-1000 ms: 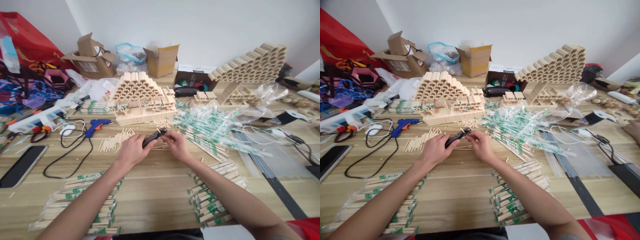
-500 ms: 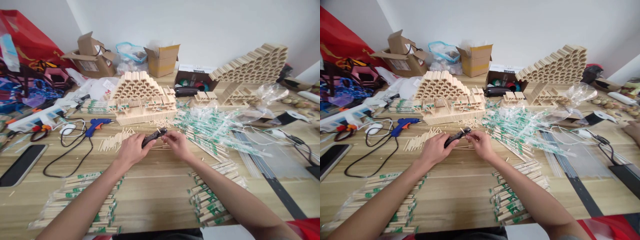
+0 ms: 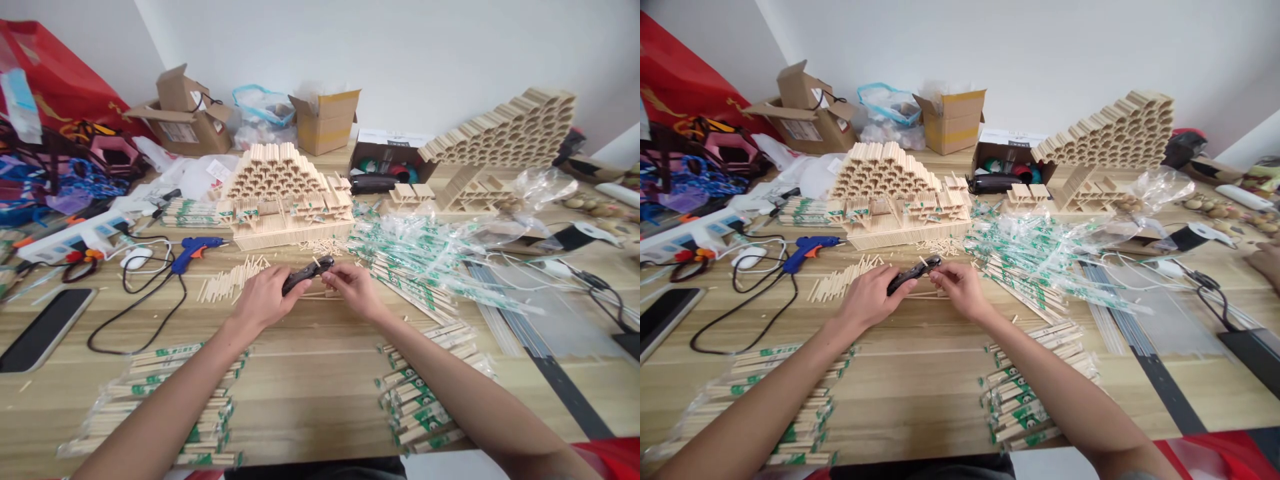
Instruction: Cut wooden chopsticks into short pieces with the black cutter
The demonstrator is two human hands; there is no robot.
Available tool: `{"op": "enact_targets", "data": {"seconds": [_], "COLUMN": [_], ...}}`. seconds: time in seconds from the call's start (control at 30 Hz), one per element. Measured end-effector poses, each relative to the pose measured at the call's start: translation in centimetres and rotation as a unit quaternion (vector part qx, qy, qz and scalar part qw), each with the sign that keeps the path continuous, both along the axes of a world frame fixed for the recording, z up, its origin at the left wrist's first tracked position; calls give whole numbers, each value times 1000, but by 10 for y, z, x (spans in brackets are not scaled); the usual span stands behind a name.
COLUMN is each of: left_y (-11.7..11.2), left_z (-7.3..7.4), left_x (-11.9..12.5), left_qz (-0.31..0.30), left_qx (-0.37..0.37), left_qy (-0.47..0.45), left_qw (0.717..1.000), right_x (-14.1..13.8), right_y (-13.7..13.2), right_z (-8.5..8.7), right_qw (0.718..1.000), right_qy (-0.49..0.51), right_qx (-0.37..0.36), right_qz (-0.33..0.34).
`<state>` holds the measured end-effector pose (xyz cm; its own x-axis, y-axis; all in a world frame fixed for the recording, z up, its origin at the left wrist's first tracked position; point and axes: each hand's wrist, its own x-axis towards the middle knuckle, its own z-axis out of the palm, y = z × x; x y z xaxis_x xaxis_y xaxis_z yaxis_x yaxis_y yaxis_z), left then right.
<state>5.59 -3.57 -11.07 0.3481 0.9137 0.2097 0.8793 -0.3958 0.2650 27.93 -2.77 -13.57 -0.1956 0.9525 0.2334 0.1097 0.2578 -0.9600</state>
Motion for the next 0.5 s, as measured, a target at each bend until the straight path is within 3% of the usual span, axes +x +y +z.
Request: {"op": "enact_targets", "data": {"seconds": [0.5], "left_y": [-1], "left_z": [5], "left_x": [4], "left_qz": [29], "left_qx": [-56], "left_qy": [22], "left_qw": [998], "right_x": [-1], "right_y": [0], "right_z": [-8], "right_qw": [999], "right_qy": [10], "right_qx": [-31], "right_qz": [2]}}
